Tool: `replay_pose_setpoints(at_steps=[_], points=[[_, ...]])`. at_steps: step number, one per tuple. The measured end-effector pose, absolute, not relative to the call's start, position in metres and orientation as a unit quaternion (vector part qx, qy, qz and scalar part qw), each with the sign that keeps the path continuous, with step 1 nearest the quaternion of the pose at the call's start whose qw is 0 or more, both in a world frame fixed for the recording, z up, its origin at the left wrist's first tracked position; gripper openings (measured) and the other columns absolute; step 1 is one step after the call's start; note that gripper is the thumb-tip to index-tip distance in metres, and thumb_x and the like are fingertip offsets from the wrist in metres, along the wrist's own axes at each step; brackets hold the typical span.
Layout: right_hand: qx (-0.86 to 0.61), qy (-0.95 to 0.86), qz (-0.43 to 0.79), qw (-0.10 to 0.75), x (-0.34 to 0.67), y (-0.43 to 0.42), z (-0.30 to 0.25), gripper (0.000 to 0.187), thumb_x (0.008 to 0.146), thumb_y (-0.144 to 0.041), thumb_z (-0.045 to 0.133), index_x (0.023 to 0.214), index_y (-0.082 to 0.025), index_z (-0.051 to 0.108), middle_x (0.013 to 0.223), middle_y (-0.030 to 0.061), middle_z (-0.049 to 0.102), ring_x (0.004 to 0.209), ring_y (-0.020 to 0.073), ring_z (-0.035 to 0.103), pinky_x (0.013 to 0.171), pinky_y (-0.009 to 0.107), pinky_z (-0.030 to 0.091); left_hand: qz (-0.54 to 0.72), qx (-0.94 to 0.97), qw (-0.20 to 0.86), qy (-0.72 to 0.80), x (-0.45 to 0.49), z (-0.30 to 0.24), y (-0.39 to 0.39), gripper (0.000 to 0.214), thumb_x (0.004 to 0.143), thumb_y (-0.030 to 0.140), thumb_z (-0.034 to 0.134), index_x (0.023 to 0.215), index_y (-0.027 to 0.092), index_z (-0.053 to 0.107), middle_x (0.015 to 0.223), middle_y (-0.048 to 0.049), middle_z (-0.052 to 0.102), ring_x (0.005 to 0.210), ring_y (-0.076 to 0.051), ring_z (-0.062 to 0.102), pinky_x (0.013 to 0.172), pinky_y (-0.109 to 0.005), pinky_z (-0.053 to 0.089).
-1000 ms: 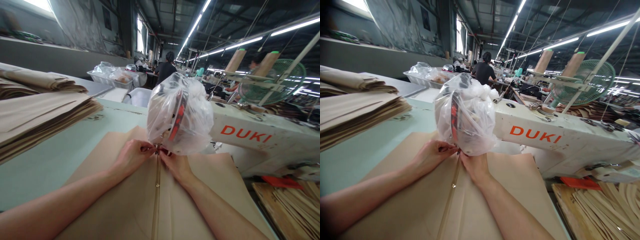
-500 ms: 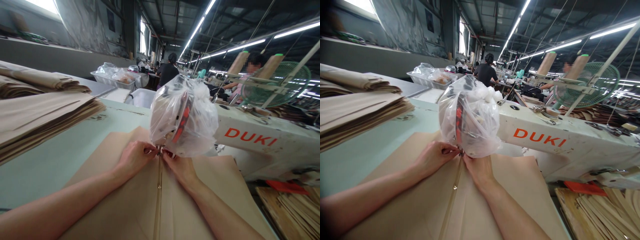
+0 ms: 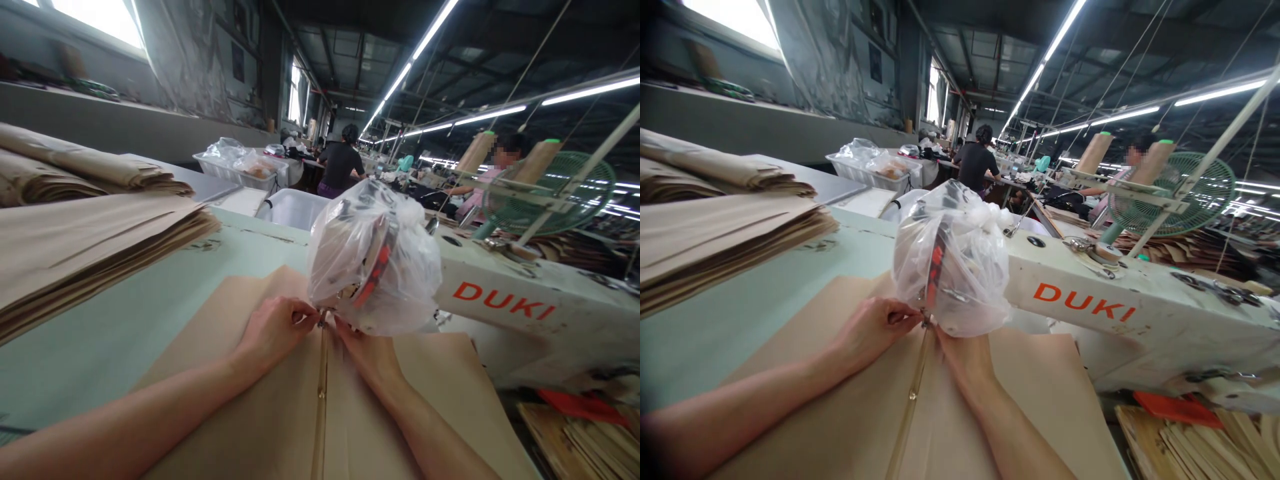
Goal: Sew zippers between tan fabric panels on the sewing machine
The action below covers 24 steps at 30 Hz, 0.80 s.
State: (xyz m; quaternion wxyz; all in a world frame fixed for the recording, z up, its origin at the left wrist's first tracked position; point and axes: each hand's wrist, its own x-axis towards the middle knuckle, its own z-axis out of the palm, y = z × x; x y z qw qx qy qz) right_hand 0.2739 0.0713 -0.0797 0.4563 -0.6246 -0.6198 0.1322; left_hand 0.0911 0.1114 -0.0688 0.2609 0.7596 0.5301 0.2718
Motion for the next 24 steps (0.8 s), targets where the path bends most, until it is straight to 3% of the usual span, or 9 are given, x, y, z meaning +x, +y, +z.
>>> replay_pose_setpoints(at_steps=[8, 15, 24], points=[[-0.619, -0.603, 0.141, 0.483, 0.277, 0.075, -0.081, 0.054, 0.077, -0.062, 0.063, 0.108, -0.02, 0.073, 0.127, 0.0146, 0.066, 0.13, 0.0366, 0.052, 0.116, 0.057, 0.034, 0.273, 0.767, 0.248, 0.526, 0.092, -0.066, 0.111, 0.021, 0.088, 0.03, 0.061, 0.086, 0.028, 0.083, 0.077, 0.0001, 0.074, 0.067, -0.018, 0.061, 0.06, -0.026, 0.035], [-0.61, -0.609, 0.139, 0.487, 0.279, 0.077, -0.086, 0.038, 0.079, -0.057, 0.061, 0.092, -0.023, 0.074, 0.108, 0.0124, 0.072, 0.127, 0.0352, 0.054, 0.119, 0.061, 0.027, 0.261, 0.769, 0.248, 0.529, 0.093, -0.064, 0.108, 0.021, 0.089, 0.026, 0.061, 0.089, 0.027, 0.083, 0.085, -0.0014, 0.076, 0.072, -0.019, 0.064, 0.063, -0.027, 0.037], [-0.599, -0.62, 0.142, 0.487, 0.278, 0.077, -0.086, 0.042, 0.082, -0.057, 0.062, 0.101, -0.022, 0.074, 0.117, 0.0127, 0.07, 0.129, 0.0338, 0.054, 0.12, 0.055, 0.029, 0.252, 0.77, 0.247, 0.531, 0.093, -0.062, 0.107, 0.021, 0.089, 0.025, 0.062, 0.088, 0.029, 0.083, 0.088, -0.0004, 0.078, 0.074, -0.02, 0.067, 0.064, -0.027, 0.038]])
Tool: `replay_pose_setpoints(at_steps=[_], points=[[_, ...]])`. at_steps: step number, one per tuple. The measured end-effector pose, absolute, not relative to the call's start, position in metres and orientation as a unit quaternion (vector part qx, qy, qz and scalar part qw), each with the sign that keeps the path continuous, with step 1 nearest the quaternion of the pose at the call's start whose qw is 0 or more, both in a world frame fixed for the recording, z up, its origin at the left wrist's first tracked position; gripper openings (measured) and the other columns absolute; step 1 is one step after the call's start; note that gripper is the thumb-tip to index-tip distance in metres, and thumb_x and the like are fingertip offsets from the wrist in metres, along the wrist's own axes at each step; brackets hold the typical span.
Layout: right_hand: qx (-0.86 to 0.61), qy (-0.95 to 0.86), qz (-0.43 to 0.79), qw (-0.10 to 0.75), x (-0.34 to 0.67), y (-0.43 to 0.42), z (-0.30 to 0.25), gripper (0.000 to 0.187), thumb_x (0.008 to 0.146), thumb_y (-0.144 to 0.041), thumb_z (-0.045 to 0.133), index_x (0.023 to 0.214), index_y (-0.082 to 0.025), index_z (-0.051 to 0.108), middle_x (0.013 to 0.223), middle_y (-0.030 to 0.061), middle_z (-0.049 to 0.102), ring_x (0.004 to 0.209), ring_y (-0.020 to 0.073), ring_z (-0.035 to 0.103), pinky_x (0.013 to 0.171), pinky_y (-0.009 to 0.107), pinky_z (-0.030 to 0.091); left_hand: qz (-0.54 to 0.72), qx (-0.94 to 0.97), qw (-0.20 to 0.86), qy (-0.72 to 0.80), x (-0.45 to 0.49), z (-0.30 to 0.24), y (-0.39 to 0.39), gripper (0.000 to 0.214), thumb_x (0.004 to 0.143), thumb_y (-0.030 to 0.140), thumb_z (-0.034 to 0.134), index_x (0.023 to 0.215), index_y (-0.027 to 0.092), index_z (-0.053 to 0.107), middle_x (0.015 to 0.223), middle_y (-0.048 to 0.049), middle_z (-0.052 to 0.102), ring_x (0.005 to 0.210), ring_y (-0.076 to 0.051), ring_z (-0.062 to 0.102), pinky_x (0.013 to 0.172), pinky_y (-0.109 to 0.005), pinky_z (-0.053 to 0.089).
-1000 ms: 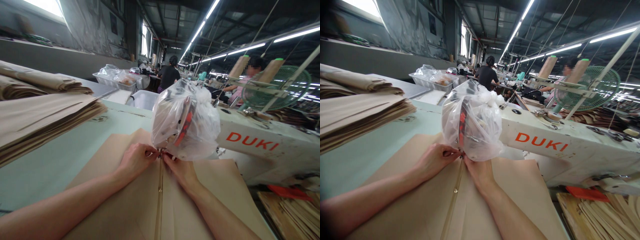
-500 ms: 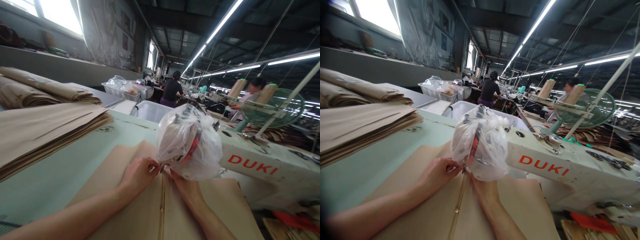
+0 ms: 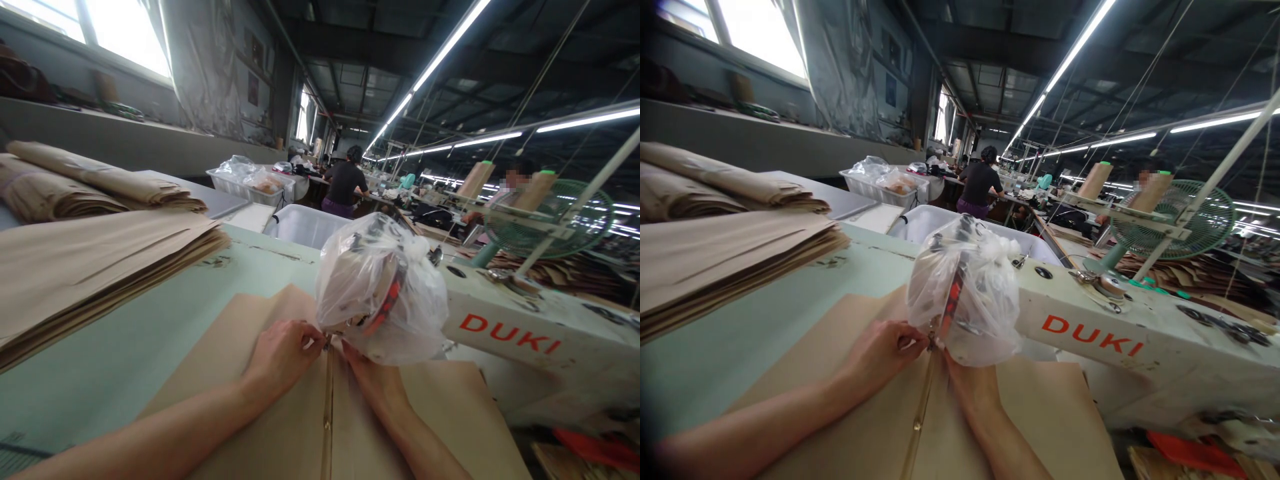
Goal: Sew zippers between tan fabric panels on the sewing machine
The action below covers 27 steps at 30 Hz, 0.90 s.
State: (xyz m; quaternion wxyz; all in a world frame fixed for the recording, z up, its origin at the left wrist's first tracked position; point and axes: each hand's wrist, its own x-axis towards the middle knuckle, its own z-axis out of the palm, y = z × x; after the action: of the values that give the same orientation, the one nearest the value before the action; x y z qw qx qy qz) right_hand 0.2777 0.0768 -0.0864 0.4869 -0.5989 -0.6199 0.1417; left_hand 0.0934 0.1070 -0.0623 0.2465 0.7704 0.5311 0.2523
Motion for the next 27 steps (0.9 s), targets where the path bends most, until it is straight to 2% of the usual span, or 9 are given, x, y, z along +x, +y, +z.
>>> replay_pose_setpoints(at_steps=[4, 9, 15, 21, 27], points=[[-0.594, -0.631, 0.139, 0.48, 0.277, 0.078, -0.08, 0.041, 0.082, -0.057, 0.061, 0.101, -0.023, 0.075, 0.119, 0.0118, 0.069, 0.131, 0.0345, 0.051, 0.121, 0.057, 0.024, 0.251, 0.773, 0.241, 0.531, 0.093, -0.064, 0.106, 0.02, 0.088, 0.025, 0.063, 0.086, 0.031, 0.082, 0.087, 0.001, 0.077, 0.074, -0.02, 0.067, 0.064, -0.027, 0.038], [-0.592, -0.633, 0.134, 0.48, 0.278, 0.079, -0.082, 0.04, 0.083, -0.054, 0.064, 0.109, -0.024, 0.073, 0.126, 0.0095, 0.067, 0.13, 0.034, 0.052, 0.12, 0.057, 0.028, 0.255, 0.772, 0.239, 0.531, 0.094, -0.065, 0.107, 0.02, 0.087, 0.025, 0.064, 0.088, 0.03, 0.082, 0.085, 0.0011, 0.077, 0.074, -0.02, 0.067, 0.065, -0.027, 0.039], [-0.605, -0.622, 0.131, 0.48, 0.281, 0.076, -0.088, 0.049, 0.08, -0.06, 0.066, 0.108, -0.021, 0.072, 0.122, 0.0129, 0.068, 0.136, 0.0376, 0.046, 0.12, 0.062, 0.024, 0.265, 0.77, 0.24, 0.528, 0.093, -0.065, 0.109, 0.021, 0.088, 0.028, 0.062, 0.088, 0.027, 0.083, 0.078, -0.0006, 0.074, 0.069, -0.018, 0.063, 0.061, -0.026, 0.037], [-0.586, -0.647, 0.172, 0.457, 0.285, 0.076, -0.09, 0.045, 0.083, -0.057, 0.067, 0.111, -0.023, 0.072, 0.116, 0.01, 0.07, 0.124, 0.0334, 0.058, 0.115, 0.055, 0.038, 0.258, 0.769, 0.242, 0.533, 0.092, -0.065, 0.109, 0.024, 0.09, 0.035, 0.061, 0.086, 0.026, 0.083, 0.068, -0.0012, 0.069, 0.063, -0.019, 0.058, 0.057, -0.027, 0.031], [-0.595, -0.653, 0.167, 0.438, 0.276, 0.074, -0.092, 0.026, 0.086, -0.046, 0.063, 0.09, -0.024, 0.075, 0.09, 0.0059, 0.073, 0.104, 0.0301, 0.067, 0.106, 0.05, 0.048, 0.249, 0.769, 0.246, 0.534, 0.092, -0.064, 0.108, 0.026, 0.091, 0.037, 0.059, 0.093, 0.029, 0.083, 0.069, -0.0015, 0.069, 0.066, -0.02, 0.059, 0.059, -0.027, 0.032]])
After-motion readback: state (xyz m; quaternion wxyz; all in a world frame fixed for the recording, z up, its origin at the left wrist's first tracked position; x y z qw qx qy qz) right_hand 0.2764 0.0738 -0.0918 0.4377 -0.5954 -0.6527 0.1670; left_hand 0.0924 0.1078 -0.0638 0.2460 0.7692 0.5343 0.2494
